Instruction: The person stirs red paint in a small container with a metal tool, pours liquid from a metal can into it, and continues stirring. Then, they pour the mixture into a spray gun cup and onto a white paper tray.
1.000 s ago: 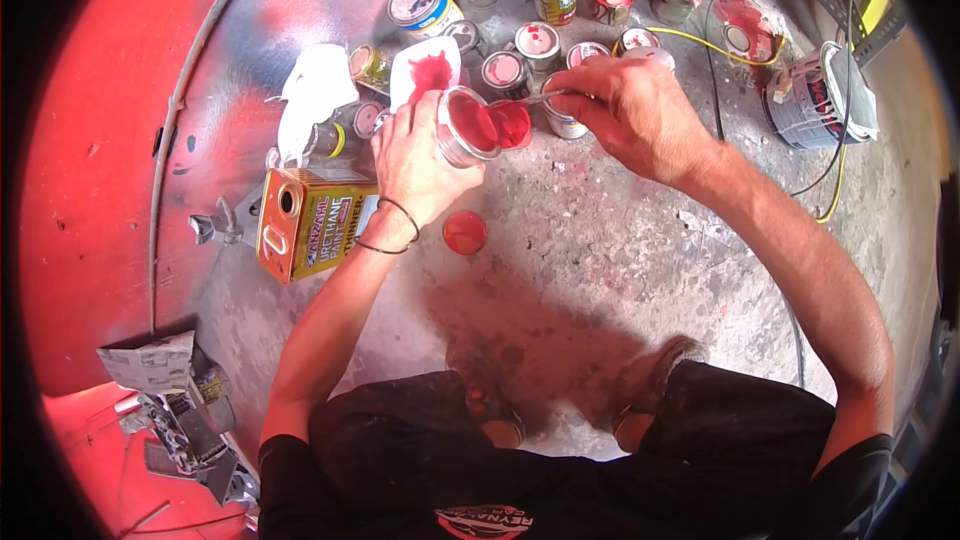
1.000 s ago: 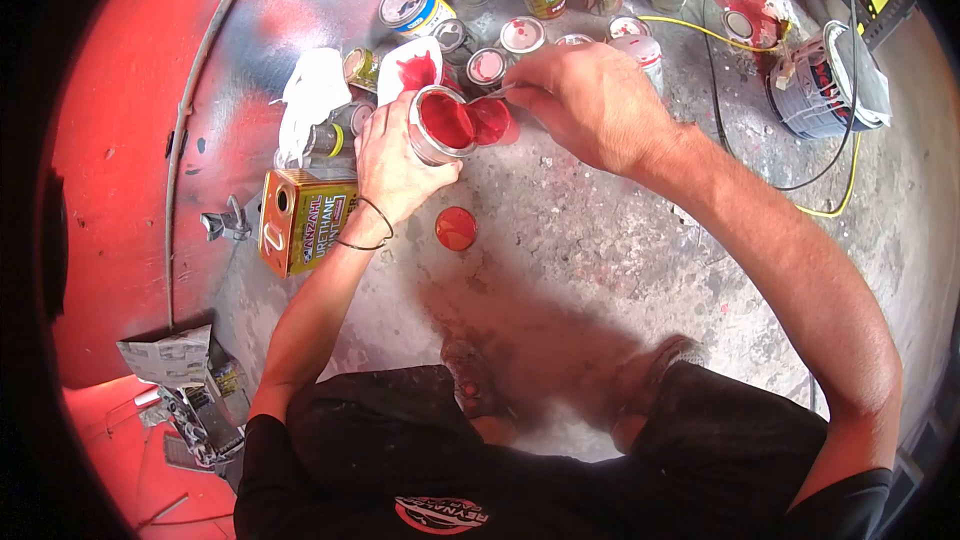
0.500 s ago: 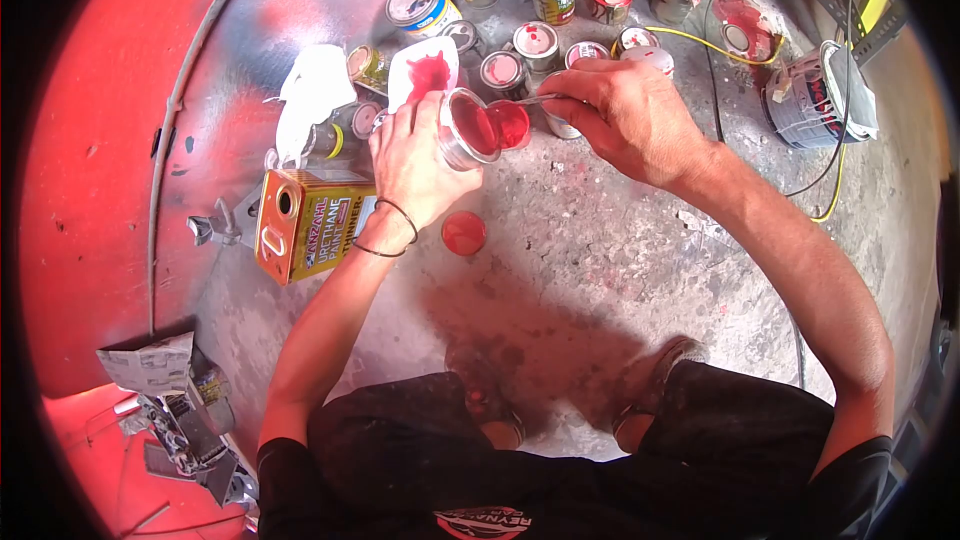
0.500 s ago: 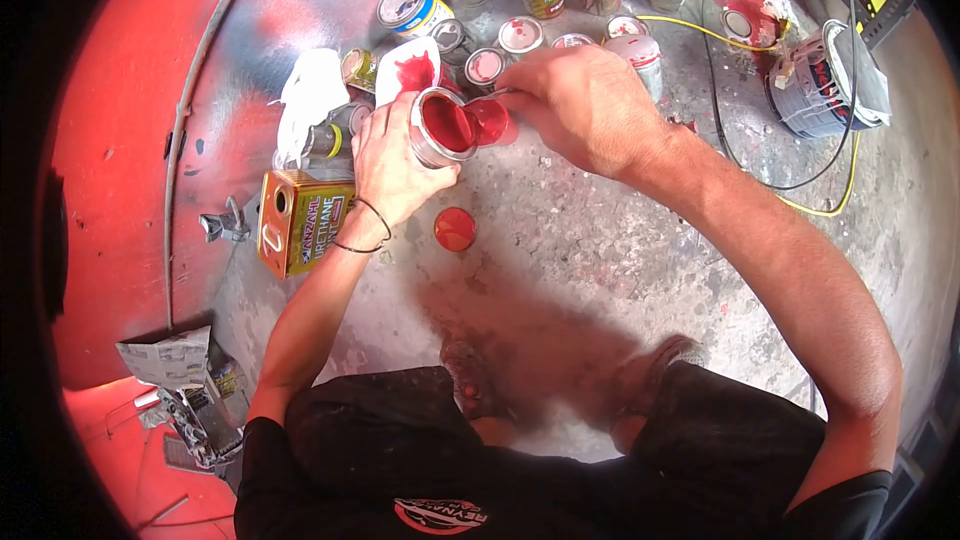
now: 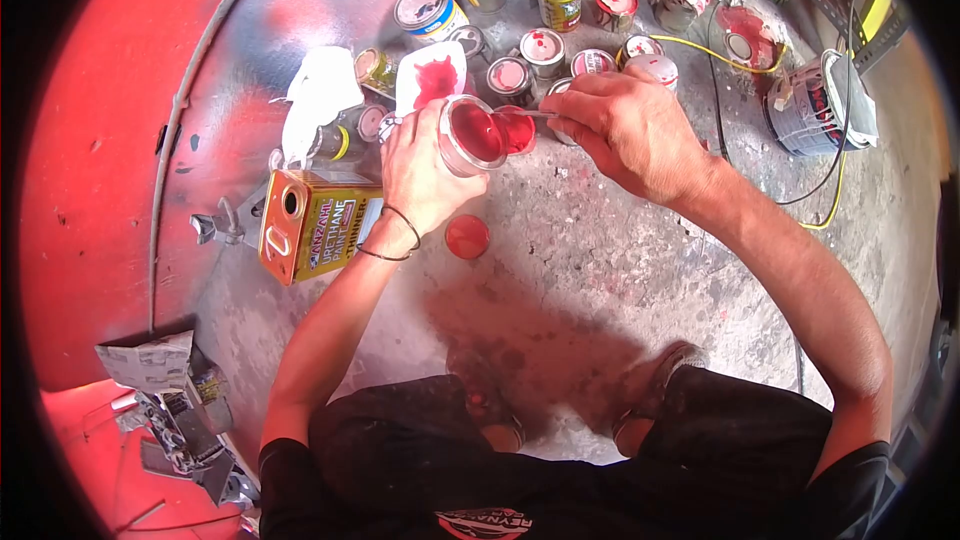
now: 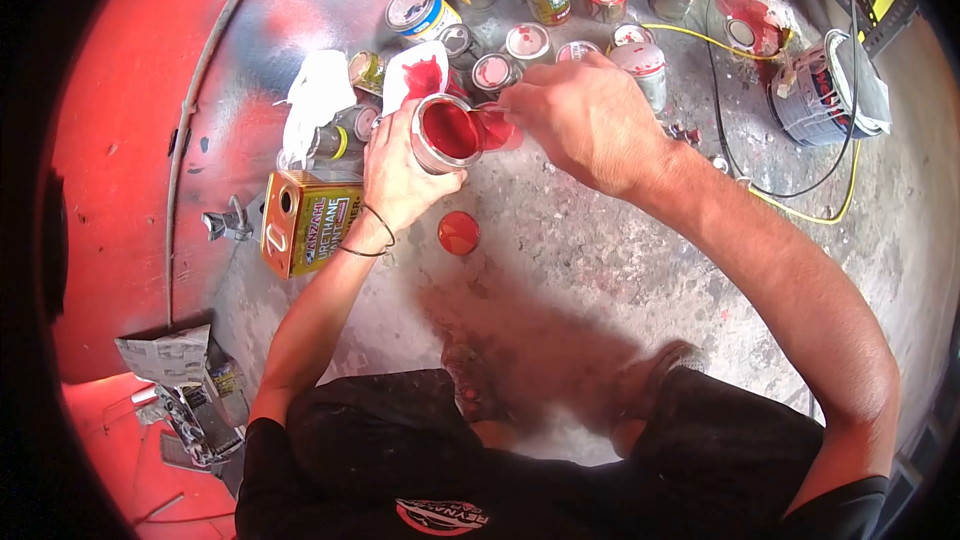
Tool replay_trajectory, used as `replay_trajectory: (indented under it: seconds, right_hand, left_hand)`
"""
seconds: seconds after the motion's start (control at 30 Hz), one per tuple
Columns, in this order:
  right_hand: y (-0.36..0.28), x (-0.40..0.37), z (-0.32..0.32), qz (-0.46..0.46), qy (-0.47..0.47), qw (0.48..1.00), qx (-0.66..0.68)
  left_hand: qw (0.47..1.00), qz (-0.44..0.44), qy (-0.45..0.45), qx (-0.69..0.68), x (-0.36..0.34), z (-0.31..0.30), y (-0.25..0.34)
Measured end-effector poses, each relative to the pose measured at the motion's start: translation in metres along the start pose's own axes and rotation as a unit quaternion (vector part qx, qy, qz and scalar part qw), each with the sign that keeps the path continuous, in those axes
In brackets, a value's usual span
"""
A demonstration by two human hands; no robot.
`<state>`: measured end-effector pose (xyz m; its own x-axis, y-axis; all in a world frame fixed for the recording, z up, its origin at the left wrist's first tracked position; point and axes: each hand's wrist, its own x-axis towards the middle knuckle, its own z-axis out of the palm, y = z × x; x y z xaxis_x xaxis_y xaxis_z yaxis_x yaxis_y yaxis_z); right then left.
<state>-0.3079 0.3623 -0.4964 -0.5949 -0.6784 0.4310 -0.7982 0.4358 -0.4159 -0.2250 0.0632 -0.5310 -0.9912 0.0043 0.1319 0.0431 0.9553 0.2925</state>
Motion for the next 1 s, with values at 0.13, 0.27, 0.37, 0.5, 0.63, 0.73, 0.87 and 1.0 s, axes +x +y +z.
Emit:
replay_trajectory:
  seconds: [0.13, 0.27, 0.37, 0.5, 0.63, 0.73, 0.87, 1.0]
  right_hand:
    - [0.001, -0.003, 0.001, -0.059, -0.014, 0.998, -0.021]
    - [-0.005, -0.005, 0.003, -0.069, -0.029, 0.997, -0.031]
    - [-0.009, -0.008, 0.001, -0.072, -0.03, 0.997, -0.018]
    - [-0.012, -0.011, -0.004, -0.066, -0.06, 0.996, -0.011]
    - [-0.013, -0.014, -0.006, -0.066, -0.069, 0.995, -0.01]
    - [-0.014, -0.015, -0.009, -0.074, -0.076, 0.994, -0.02]
    - [-0.018, -0.013, -0.013, -0.089, -0.053, 0.994, -0.029]
    - [-0.015, -0.009, -0.017, -0.075, -0.058, 0.994, -0.043]
  left_hand:
    - [0.999, 0.001, 0.007, -0.05, 0.001, -0.003, -0.002]
    - [0.996, -0.034, -0.006, -0.083, -0.001, -0.003, -0.002]
    - [0.996, -0.007, 0.022, -0.086, -0.002, 0.003, -0.006]
    - [0.995, -0.032, 0.019, -0.089, -0.003, 0.007, -0.01]
    - [0.995, -0.045, 0.02, -0.087, -0.002, 0.007, -0.008]
    - [0.995, -0.061, 0.011, -0.08, -0.003, 0.009, -0.005]
    - [0.995, -0.061, 0.002, -0.083, -0.005, 0.013, -0.007]
    - [0.994, -0.058, 0.001, -0.088, -0.008, 0.013, -0.004]
